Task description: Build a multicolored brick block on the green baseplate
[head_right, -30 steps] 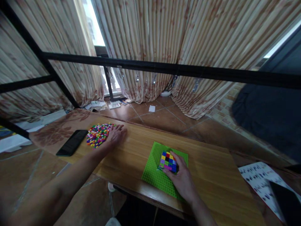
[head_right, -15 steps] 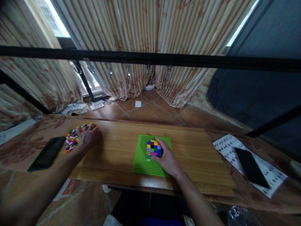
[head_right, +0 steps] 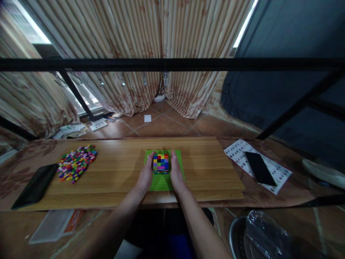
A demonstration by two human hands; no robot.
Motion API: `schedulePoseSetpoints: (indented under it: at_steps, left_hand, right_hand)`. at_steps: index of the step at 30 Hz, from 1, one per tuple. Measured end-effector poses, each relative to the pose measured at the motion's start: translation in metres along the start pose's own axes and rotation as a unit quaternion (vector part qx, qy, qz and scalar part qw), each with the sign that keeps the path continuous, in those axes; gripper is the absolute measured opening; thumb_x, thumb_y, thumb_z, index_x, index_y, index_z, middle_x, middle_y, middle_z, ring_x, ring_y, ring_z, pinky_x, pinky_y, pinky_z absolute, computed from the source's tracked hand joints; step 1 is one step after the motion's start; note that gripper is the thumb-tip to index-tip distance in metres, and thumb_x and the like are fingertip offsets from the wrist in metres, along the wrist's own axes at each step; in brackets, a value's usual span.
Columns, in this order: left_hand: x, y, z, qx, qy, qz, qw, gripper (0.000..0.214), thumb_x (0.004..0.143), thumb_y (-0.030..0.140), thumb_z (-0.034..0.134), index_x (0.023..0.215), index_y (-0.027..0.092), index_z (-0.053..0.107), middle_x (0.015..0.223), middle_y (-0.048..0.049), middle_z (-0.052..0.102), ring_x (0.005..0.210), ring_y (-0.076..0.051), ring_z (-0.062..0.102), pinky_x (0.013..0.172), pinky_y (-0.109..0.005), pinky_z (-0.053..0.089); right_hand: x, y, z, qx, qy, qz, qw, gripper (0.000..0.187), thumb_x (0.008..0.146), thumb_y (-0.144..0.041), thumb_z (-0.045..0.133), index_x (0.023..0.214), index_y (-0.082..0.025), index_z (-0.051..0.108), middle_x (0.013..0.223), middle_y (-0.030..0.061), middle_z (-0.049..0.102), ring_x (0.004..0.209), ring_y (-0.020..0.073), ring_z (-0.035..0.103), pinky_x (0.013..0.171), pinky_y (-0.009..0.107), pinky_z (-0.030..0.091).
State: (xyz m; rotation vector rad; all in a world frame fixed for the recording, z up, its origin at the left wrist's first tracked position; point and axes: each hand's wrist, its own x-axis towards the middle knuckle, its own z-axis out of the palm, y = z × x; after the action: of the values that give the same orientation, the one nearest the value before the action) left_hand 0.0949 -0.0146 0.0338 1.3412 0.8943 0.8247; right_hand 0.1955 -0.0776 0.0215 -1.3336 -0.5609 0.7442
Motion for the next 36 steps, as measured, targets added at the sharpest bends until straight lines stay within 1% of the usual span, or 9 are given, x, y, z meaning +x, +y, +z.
schedulePoseSetpoints:
  at_steps: [3, 6, 11, 18, 23, 26, 29, 31, 36]
  left_hand:
    - [0.001, -0.005, 0.006, 0.024, 0.017, -0.012, 0.999, 0.056, 0.094, 0.054, 0.035, 0.140, 0.024, 0.045, 0.147, -0.0033, 0.046, 0.139, -0.020, 0.036, 0.117, -0.037, 0.026]
    - [0.001, -0.012, 0.007, 0.050, 0.028, 0.021, 0.998, 0.054, 0.094, 0.050, 0.037, 0.140, 0.022, 0.044, 0.147, -0.0048, 0.045, 0.139, -0.020, 0.037, 0.117, -0.036, 0.026]
    - [0.004, -0.021, 0.010, 0.042, 0.042, 0.041, 0.997, 0.054, 0.093, 0.052, 0.038, 0.139, 0.024, 0.045, 0.143, -0.0070, 0.050, 0.133, -0.023, 0.045, 0.114, -0.038, 0.031]
    - [0.006, -0.018, 0.014, 0.043, 0.052, 0.031, 0.997, 0.053, 0.092, 0.049, 0.041, 0.137, 0.022, 0.047, 0.140, -0.0090, 0.052, 0.135, -0.024, 0.042, 0.117, -0.038, 0.024]
    - [0.012, -0.014, 0.009, -0.020, 0.048, -0.014, 0.999, 0.048, 0.089, 0.048, 0.049, 0.131, 0.023, 0.053, 0.138, -0.0055, 0.055, 0.133, -0.023, 0.044, 0.117, -0.039, 0.027]
    - [0.016, -0.008, 0.005, -0.107, 0.042, -0.054, 0.992, 0.053, 0.089, 0.055, 0.046, 0.128, 0.021, 0.056, 0.137, -0.0064, 0.056, 0.132, -0.025, 0.046, 0.114, -0.041, 0.032]
    - [0.016, -0.001, 0.004, -0.160, 0.025, -0.080, 0.984, 0.061, 0.088, 0.063, 0.041, 0.127, 0.019, 0.058, 0.135, -0.0073, 0.058, 0.130, -0.027, 0.048, 0.112, -0.043, 0.035]
    - [0.014, 0.000, 0.004, -0.148, 0.013, -0.080, 0.986, 0.059, 0.087, 0.063, 0.045, 0.127, 0.022, 0.058, 0.138, -0.0050, 0.056, 0.134, -0.026, 0.044, 0.113, -0.042, 0.033]
    - [0.009, -0.012, 0.007, -0.110, 0.004, -0.038, 0.993, 0.060, 0.086, 0.060, 0.050, 0.136, 0.026, 0.050, 0.151, -0.0017, 0.039, 0.144, -0.022, 0.027, 0.118, -0.037, 0.023]
  right_hand:
    - [-0.001, 0.003, 0.016, -0.020, 0.020, -0.013, 1.000, 0.071, 0.085, -0.071, 0.036, 0.139, -0.026, 0.049, 0.148, 0.0049, 0.045, 0.139, 0.0236, 0.036, 0.116, 0.045, 0.025]
    - [-0.001, 0.008, 0.025, -0.034, 0.043, -0.045, 0.997, 0.072, 0.086, -0.068, 0.039, 0.140, -0.022, 0.046, 0.147, 0.0083, 0.046, 0.137, 0.0236, 0.038, 0.114, 0.043, 0.028]
    - [-0.002, 0.012, 0.027, -0.086, 0.046, -0.072, 0.993, 0.064, 0.091, -0.061, 0.035, 0.142, -0.024, 0.043, 0.146, 0.0071, 0.047, 0.135, 0.0230, 0.041, 0.113, 0.042, 0.029]
    - [-0.002, 0.011, 0.029, -0.110, 0.055, -0.070, 0.990, 0.068, 0.090, -0.063, 0.032, 0.143, -0.021, 0.041, 0.147, 0.0087, 0.046, 0.133, 0.0236, 0.043, 0.113, 0.043, 0.029]
    - [0.002, 0.008, 0.021, -0.072, 0.032, -0.038, 0.996, 0.068, 0.086, -0.067, 0.039, 0.139, -0.026, 0.048, 0.145, 0.0055, 0.048, 0.137, 0.0242, 0.039, 0.115, 0.046, 0.027]
    - [0.008, 0.002, 0.012, -0.026, 0.021, -0.003, 0.999, 0.068, 0.084, -0.071, 0.038, 0.136, -0.028, 0.051, 0.143, 0.0036, 0.051, 0.137, 0.0244, 0.040, 0.114, 0.048, 0.028]
    - [0.015, -0.003, 0.007, -0.004, 0.018, 0.004, 1.000, 0.072, 0.084, -0.074, 0.033, 0.135, -0.027, 0.052, 0.147, 0.0031, 0.047, 0.139, 0.0239, 0.037, 0.115, 0.048, 0.027]
    - [0.018, -0.004, 0.009, -0.017, 0.004, -0.004, 1.000, 0.073, 0.083, -0.075, 0.033, 0.135, -0.028, 0.052, 0.148, 0.0021, 0.045, 0.141, 0.0237, 0.034, 0.116, 0.048, 0.025]
    - [0.014, 0.002, 0.013, -0.043, -0.030, -0.011, 0.999, 0.071, 0.083, -0.076, 0.036, 0.138, -0.034, 0.048, 0.149, -0.0013, 0.043, 0.141, 0.0217, 0.033, 0.117, 0.046, 0.023]
